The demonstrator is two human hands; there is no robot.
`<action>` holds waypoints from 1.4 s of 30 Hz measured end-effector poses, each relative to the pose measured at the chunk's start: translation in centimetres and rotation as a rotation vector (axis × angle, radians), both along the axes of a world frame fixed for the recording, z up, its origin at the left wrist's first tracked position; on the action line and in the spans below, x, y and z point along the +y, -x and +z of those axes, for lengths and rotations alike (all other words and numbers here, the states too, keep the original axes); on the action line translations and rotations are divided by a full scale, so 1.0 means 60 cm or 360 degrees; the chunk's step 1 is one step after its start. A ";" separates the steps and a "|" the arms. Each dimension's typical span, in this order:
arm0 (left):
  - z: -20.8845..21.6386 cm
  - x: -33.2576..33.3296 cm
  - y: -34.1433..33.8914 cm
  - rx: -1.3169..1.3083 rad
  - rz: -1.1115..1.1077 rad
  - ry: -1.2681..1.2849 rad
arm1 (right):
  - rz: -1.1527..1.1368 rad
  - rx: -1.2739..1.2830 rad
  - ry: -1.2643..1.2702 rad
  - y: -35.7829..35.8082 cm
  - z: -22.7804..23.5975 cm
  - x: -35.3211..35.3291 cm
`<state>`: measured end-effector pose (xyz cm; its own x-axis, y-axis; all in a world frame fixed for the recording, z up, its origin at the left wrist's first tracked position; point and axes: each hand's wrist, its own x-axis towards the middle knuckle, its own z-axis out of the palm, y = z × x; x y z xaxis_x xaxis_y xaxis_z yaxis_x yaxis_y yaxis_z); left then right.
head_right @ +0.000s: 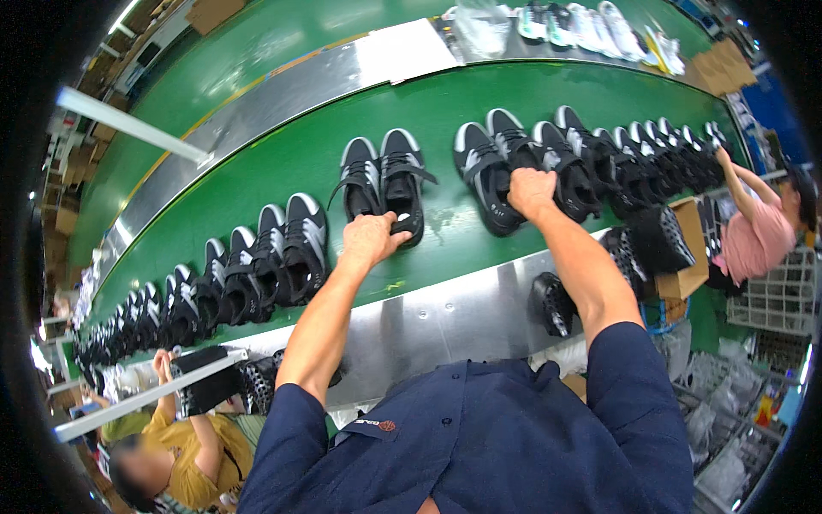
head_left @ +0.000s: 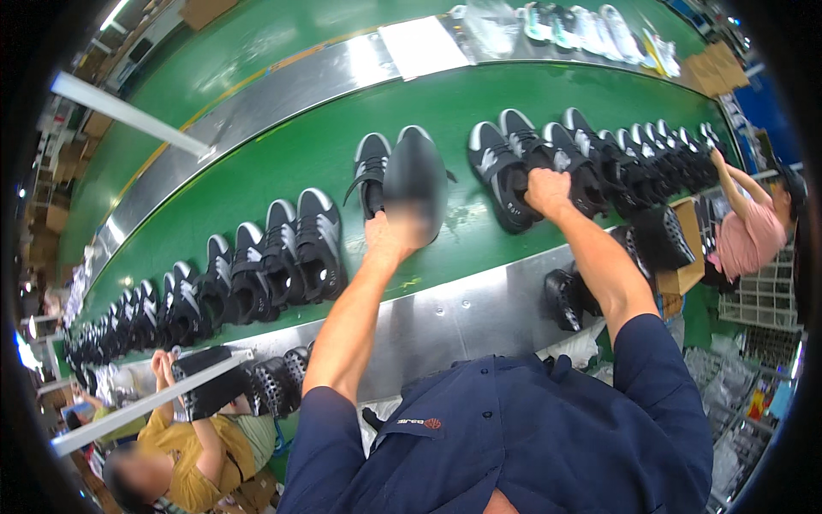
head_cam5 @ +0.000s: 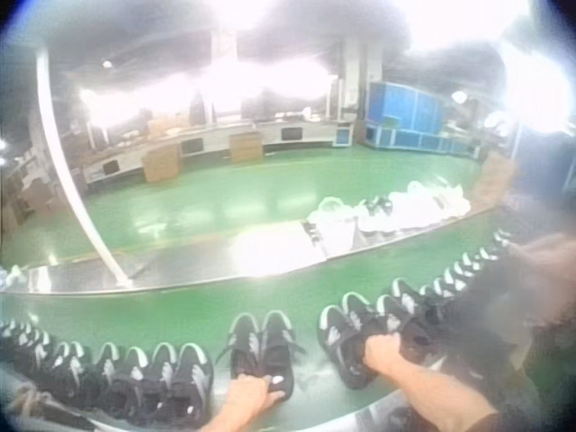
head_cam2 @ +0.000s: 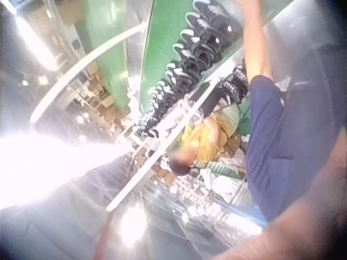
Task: The person inserts plastic shoe trees into shoes by hand and places the shoes onto the conveyor line.
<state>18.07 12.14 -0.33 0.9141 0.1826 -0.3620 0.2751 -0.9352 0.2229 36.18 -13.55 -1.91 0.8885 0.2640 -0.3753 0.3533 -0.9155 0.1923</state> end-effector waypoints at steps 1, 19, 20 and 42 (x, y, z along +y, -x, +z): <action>0.010 -0.012 -0.003 -0.0069 -0.0053 0.0081 | 0.0019 -0.0158 0.0023 0.011 -0.008 -0.018; 0.092 -0.243 0.313 -0.0710 0.0171 0.0301 | -0.1021 -0.1049 -0.1446 0.335 0.149 -0.460; 0.087 -0.235 0.300 -0.0821 0.0163 0.0182 | -0.0952 -0.0975 -0.1222 0.314 0.127 -0.510; -0.027 -0.171 0.189 -0.1101 -0.0182 0.0374 | -0.0532 -0.0743 -0.0853 0.419 0.199 -0.595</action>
<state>6.76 1.88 -1.97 0.9562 0.0611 0.2862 -0.0973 -0.8559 0.5079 11.03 -49.24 10.03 0.9872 -0.0057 0.1593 0.0340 -0.9688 -0.2453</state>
